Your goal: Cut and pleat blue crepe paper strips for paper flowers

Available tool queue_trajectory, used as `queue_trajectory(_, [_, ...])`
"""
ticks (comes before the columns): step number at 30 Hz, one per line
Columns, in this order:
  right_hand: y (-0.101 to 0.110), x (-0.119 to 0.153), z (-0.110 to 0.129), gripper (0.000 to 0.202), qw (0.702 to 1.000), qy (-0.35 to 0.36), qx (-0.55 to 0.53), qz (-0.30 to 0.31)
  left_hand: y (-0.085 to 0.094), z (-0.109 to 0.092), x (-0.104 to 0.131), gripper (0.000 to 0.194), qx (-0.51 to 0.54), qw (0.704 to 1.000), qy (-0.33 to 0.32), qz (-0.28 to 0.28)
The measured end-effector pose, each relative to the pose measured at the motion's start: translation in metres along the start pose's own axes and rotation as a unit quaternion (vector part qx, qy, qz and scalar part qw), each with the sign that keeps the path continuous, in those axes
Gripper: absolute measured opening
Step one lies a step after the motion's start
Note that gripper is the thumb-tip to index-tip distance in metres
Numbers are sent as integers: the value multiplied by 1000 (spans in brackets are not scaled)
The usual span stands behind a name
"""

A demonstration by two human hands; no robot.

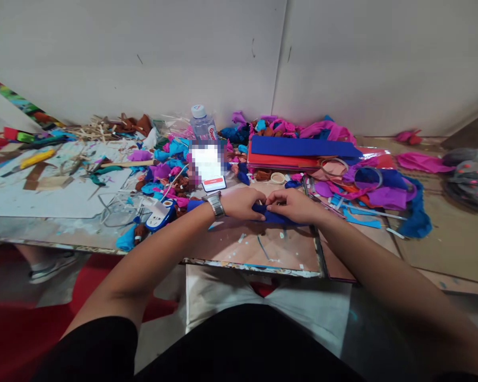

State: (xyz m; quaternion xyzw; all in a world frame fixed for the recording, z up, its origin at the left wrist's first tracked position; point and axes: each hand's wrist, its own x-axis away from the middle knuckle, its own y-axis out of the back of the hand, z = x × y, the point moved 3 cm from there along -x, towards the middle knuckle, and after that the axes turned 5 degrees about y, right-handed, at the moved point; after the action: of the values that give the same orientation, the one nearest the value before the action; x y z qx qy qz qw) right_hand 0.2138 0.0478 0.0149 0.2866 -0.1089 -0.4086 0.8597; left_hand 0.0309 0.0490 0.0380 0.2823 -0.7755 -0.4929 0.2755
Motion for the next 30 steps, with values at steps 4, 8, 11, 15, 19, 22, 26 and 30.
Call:
queue_trajectory(4, [3,3,-1,34,994,-21,-70,81,4,2,7,28,25,999,-19,27])
queue_trajectory(8, [5,7,-6,46,979,-21,-109,170,6,1,11,23,65,996,-35,56])
queue_trajectory(11, [5,9,-8,44,966,-7,-119,229,6,-1,11,25,96,991,-36,81])
queue_trajectory(15, [2,10,-8,48,948,-50,-154,273,4,-4,11,33,131,982,-52,122])
queue_trajectory(19, [-2,13,-6,58,931,-63,-197,301,3,-2,13,34,181,971,-61,141])
queue_trajectory(22, [-6,18,-7,61,905,-78,-246,338,2,1,16,36,222,961,-58,153])
queue_trajectory(26, [-9,19,-9,62,893,-80,-291,335,3,5,19,37,254,951,-61,165])
queue_trajectory(30, [-6,19,-12,65,885,-74,-310,340,5,7,23,39,267,947,-63,169])
